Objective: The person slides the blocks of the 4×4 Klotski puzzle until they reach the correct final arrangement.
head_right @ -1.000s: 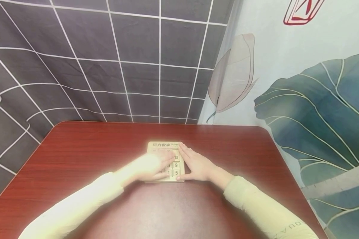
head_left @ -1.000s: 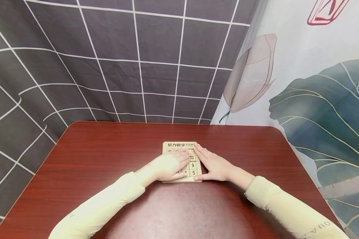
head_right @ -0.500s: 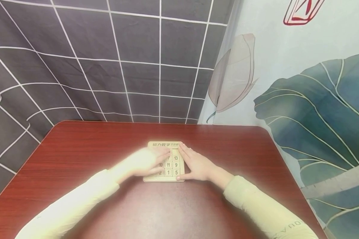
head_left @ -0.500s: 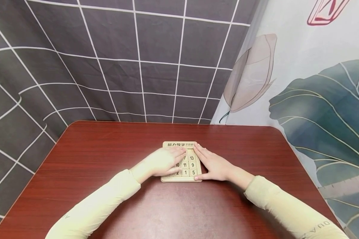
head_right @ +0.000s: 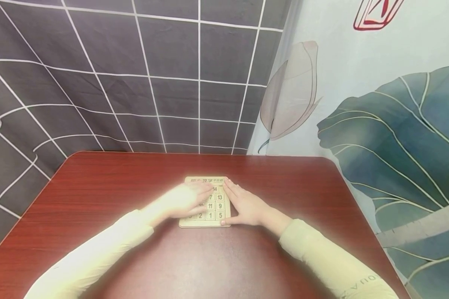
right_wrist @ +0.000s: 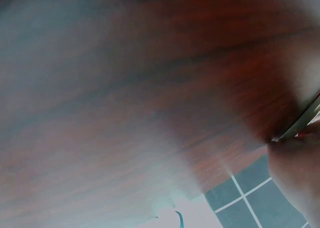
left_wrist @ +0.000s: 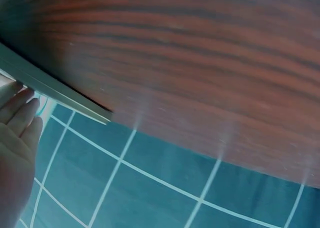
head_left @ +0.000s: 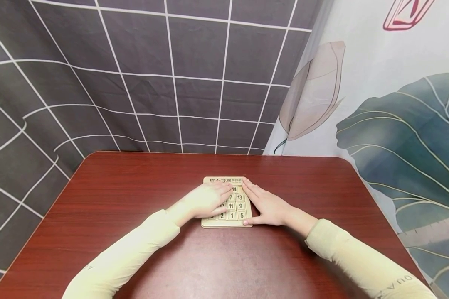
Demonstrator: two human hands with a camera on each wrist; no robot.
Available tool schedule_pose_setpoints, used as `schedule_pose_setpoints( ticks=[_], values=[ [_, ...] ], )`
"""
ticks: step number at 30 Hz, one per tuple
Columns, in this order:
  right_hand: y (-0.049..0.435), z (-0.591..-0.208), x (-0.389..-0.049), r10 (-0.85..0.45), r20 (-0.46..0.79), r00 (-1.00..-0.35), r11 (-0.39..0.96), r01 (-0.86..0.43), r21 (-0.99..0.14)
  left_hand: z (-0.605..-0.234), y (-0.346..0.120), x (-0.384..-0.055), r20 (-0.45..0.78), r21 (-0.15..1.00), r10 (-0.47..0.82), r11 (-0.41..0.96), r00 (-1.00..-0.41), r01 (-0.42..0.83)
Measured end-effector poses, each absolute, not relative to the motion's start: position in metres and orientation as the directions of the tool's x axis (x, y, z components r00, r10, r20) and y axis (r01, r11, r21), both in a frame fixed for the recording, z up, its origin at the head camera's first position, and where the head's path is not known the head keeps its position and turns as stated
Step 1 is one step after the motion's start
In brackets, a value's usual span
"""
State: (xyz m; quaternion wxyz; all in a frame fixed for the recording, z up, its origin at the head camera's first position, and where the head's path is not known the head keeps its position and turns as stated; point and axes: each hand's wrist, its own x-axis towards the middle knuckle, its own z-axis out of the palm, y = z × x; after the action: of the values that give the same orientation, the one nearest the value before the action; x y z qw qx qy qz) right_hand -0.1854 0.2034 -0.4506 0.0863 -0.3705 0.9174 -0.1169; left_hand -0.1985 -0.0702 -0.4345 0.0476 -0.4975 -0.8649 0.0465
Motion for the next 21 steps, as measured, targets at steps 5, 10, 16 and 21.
schedule_pose_setpoints(
  ticks=[5,10,16,21],
  values=[
    [0.204,-0.452,-0.186,-0.705,-0.066,-0.706,0.694,-0.667,-0.272,-0.437,-0.059,-0.200,0.012,-0.101,0.859,0.511,-0.512,0.854],
    [0.204,-0.453,-0.186,-0.710,-0.061,-0.702,0.689,-0.673,-0.269,-0.442,-0.057,-0.203,-0.011,-0.102,0.854,0.517,-0.521,0.850],
    [0.202,-0.452,-0.185,-0.707,-0.071,-0.704,0.693,-0.669,-0.271,-0.444,-0.074,-0.204,0.015,-0.095,0.850,0.526,-0.527,0.845],
    [0.203,-0.450,-0.185,-0.704,-0.067,-0.707,0.694,-0.665,-0.276,-0.442,-0.095,-0.200,0.056,-0.106,0.844,0.536,-0.533,0.838]
  ],
)
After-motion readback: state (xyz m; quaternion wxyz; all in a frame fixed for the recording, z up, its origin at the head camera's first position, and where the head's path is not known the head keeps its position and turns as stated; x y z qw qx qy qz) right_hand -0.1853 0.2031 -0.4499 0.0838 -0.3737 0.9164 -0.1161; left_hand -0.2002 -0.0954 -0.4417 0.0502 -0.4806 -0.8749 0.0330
